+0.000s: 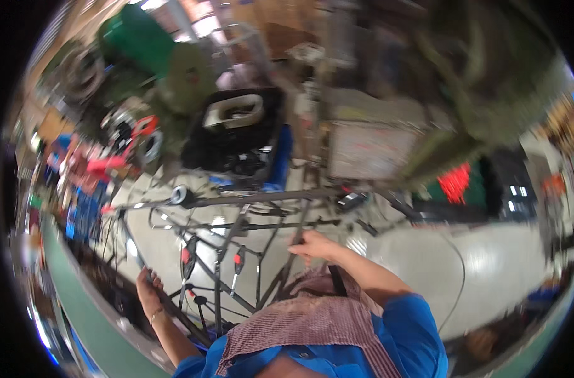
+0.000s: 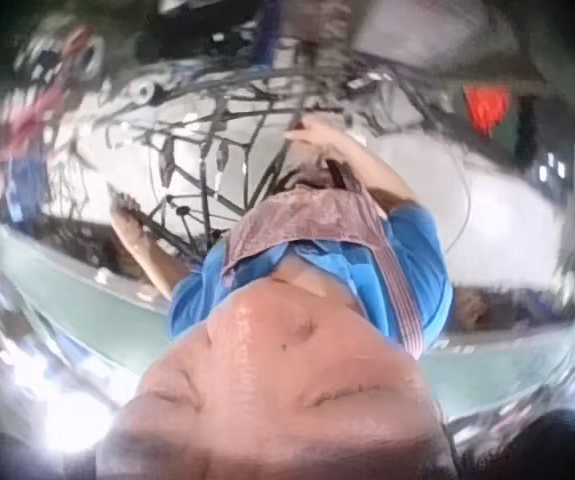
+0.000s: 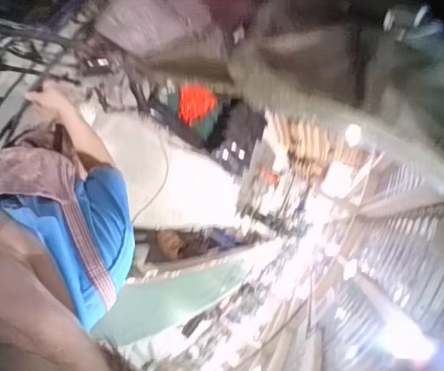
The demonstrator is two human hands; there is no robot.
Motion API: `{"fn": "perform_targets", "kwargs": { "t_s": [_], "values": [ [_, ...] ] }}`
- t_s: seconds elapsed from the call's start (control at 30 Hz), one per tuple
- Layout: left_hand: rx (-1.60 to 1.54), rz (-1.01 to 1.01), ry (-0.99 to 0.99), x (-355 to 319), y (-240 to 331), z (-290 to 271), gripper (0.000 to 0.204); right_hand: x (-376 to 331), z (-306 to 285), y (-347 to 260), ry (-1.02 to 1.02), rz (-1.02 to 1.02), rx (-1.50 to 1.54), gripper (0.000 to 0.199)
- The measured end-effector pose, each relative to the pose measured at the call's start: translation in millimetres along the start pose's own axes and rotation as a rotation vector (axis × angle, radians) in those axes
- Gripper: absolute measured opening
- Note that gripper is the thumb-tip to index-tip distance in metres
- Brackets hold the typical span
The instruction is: The person picks up metal frame components from a conveyor belt and attaches black plastic feet to the ends using a hydraulic press. The person repeatedly cycles through picking frames, pressing feet onto them, and placing the finished frames back on the belt.
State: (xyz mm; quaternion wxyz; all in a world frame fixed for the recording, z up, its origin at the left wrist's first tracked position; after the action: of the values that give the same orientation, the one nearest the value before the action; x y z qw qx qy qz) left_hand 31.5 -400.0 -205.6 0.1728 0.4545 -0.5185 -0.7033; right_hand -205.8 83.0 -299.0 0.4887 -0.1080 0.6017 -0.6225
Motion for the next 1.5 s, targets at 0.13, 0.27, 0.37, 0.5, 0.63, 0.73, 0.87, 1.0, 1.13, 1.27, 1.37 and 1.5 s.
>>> {"fn": "perform_targets", "kwargs": {
  "t_s": [0.13,0.27,0.37,0.5,0.63,0.73,0.87,1.0,1.13,1.27,1.37,1.5],
  "values": [
    [-0.049,-0.055,0.069,8,-5,3,0.014,20,-4,-11,-0.046,-0.028,-0.062,0.016],
    [-0.041,-0.014,0.154,-7,-10,-3,0.016,47,-17,20,-0.083,0.034,-0.088,0.02],
    [0.018,0.038,0.224,-27,-5,5,0.019,62,-20,44,-0.088,0.008,-0.117,0.021],
    [0.138,0.069,0.301,-60,9,16,0.023,58,-15,98,-0.097,0.087,0.164,0.018],
    [0.217,0.096,0.351,-110,8,3,0.021,27,17,150,-0.124,0.243,0.326,0.018],
    [0.254,0.116,0.343,-121,24,-3,0.027,28,45,162,-0.146,0.346,0.406,0.02],
    [0.223,0.177,0.305,-107,38,-44,0.027,44,89,147,-0.058,0.27,0.522,0.008],
    [0.155,0.241,0.309,-52,58,-125,0.026,96,130,70,-0.039,-0.194,0.177,0.007],
    [0.105,0.208,0.344,47,40,-216,0.03,109,218,-67,-0.075,-0.556,0.144,0.003],
    [0.125,-0.022,0.248,150,-51,-251,0.028,123,305,-139,-0.2,-0.653,0.343,0.004],
    [0.171,-0.219,0.166,176,-132,-236,0.029,134,364,-170,-0.079,-0.579,0.193,0.007],
    [0.273,-0.405,-0.031,179,-219,-203,0.043,171,409,-183,0.056,-0.441,0.023,0.013]
  ]
}}
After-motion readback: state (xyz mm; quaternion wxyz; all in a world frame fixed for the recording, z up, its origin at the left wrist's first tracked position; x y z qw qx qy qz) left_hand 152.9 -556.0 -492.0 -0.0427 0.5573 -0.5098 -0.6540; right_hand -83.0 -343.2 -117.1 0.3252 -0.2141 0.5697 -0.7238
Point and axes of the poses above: each hand's wrist, its own x-axis towards the middle knuckle, its own z-axis out of the palm, y = z × x, the point moved 7 cm from there along x, towards the middle knuckle, and after that the axes turned 9 degrees about x, right-handed, at the moved point
